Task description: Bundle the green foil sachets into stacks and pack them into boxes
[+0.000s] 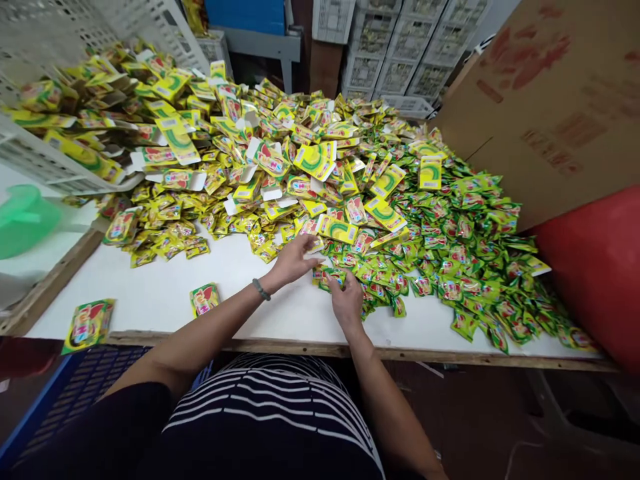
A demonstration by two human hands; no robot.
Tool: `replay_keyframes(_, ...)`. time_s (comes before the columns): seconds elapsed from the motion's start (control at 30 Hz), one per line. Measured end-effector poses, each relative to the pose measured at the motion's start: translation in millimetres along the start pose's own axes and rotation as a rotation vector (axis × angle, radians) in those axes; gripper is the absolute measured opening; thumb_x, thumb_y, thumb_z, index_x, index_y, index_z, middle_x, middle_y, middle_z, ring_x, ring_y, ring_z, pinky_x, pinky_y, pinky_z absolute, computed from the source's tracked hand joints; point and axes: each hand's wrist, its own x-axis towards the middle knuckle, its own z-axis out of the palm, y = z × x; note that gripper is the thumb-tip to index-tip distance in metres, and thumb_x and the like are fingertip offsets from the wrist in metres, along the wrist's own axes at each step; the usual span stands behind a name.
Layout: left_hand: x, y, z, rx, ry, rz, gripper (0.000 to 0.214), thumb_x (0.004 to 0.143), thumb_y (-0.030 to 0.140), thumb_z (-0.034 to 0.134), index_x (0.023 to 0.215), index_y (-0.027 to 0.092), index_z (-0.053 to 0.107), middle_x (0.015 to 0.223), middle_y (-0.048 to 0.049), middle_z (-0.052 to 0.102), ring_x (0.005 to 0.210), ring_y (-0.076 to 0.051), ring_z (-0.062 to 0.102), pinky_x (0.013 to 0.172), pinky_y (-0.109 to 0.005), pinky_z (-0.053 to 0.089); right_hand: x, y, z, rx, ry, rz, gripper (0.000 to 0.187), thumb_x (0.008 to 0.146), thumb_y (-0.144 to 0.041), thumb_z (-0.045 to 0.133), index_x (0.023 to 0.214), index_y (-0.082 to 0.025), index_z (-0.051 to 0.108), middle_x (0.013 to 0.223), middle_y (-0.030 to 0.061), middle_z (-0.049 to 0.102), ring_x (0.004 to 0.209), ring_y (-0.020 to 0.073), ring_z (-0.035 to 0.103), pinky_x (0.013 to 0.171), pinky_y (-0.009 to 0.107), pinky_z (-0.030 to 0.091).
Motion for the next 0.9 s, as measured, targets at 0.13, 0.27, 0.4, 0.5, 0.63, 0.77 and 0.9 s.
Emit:
replay_keyframes(0.13,54,13,20.5,0.490,-0.036,0.323,0.053,0.078,0.006,0.056,0.130,0.011,0.053,0.140,-0.0198,0.050,0.126,-0.030,0.047,0.104,-0.042,0.037,-10,13,2,-0.089,0.008,-0.047,0.038,0.081,-0.051,0.055,0.102,-0.021,0.065,0.086,0.0066,0.071,0.077,0.0230,0.063,0.072,0.036,0.050)
replay_keyframes(0.27,86,13,46.1,0.695,-0.151,0.347,0.060,0.081,0.002,0.048,0.139,0.012,0.048,0.134,-0.0216,0.054,0.127,-0.032,0.044,0.097,-0.043,0.038,-16,16,9,-0.150,-0.074,-0.081,0.037,0.082,-0.049,0.051,0.105,-0.022,0.063,0.087,0.0073,0.071,0.074,0.0244,0.064,0.071,0.038,0.051)
replay_keyframes(0.4,76,16,37.8,0.647,-0.115,0.342,0.059,0.081,0.005,0.050,0.140,0.014,0.049,0.109,-0.0175,0.063,0.117,-0.031,0.048,0.090,-0.036,0.040,-13,18,7,-0.137,-0.099,-0.087,0.037,0.082,-0.049,0.052,0.104,-0.023,0.063,0.081,0.0063,0.068,0.069,0.0249,0.062,0.067,0.038,0.050)
replay_keyframes(0.5,44,16,12.3,0.502,-0.017,0.318,0.071,0.080,0.013,0.059,0.148,0.015,0.039,0.116,-0.0158,0.061,0.111,-0.030,0.051,0.093,-0.036,0.041,-8,23,3,-0.072,-0.030,-0.048,0.037,0.080,-0.051,0.056,0.103,-0.022,0.063,0.075,0.0031,0.064,0.066,0.0227,0.058,0.063,0.035,0.048)
replay_keyframes(0.63,-12,-6,-19.8,-0.121,0.055,0.054,0.074,0.069,0.017,0.072,0.137,0.021,0.046,0.122,-0.0097,0.061,0.106,-0.023,0.059,0.090,-0.032,0.047,-7,25,3,0.009,0.018,0.003,0.044,0.077,-0.053,0.060,0.104,-0.018,0.063,0.070,-0.0002,0.058,0.061,0.0177,0.051,0.060,0.031,0.045)
replay_keyframes(0.77,-64,-40,-33.4,-0.508,0.092,-0.285,0.073,0.060,0.029,0.084,0.125,0.018,0.053,0.097,-0.0048,0.067,0.084,-0.017,0.064,0.077,-0.029,0.051,-13,13,6,-0.035,-0.060,-0.041,0.045,0.079,-0.052,0.058,0.107,-0.018,0.065,0.068,-0.0009,0.055,0.059,0.0160,0.047,0.058,0.030,0.042)
replay_keyframes(0.9,-88,-61,-31.7,-0.567,0.104,-0.454,0.075,0.050,0.030,0.090,0.118,0.016,0.061,0.078,-0.0005,0.066,0.069,-0.013,0.062,0.069,-0.027,0.049,-13,5,5,-0.055,-0.128,-0.059,0.043,0.075,-0.052,0.064,0.103,-0.018,0.066,0.057,-0.0071,0.036,0.053,0.0125,0.035,0.052,0.028,0.034)
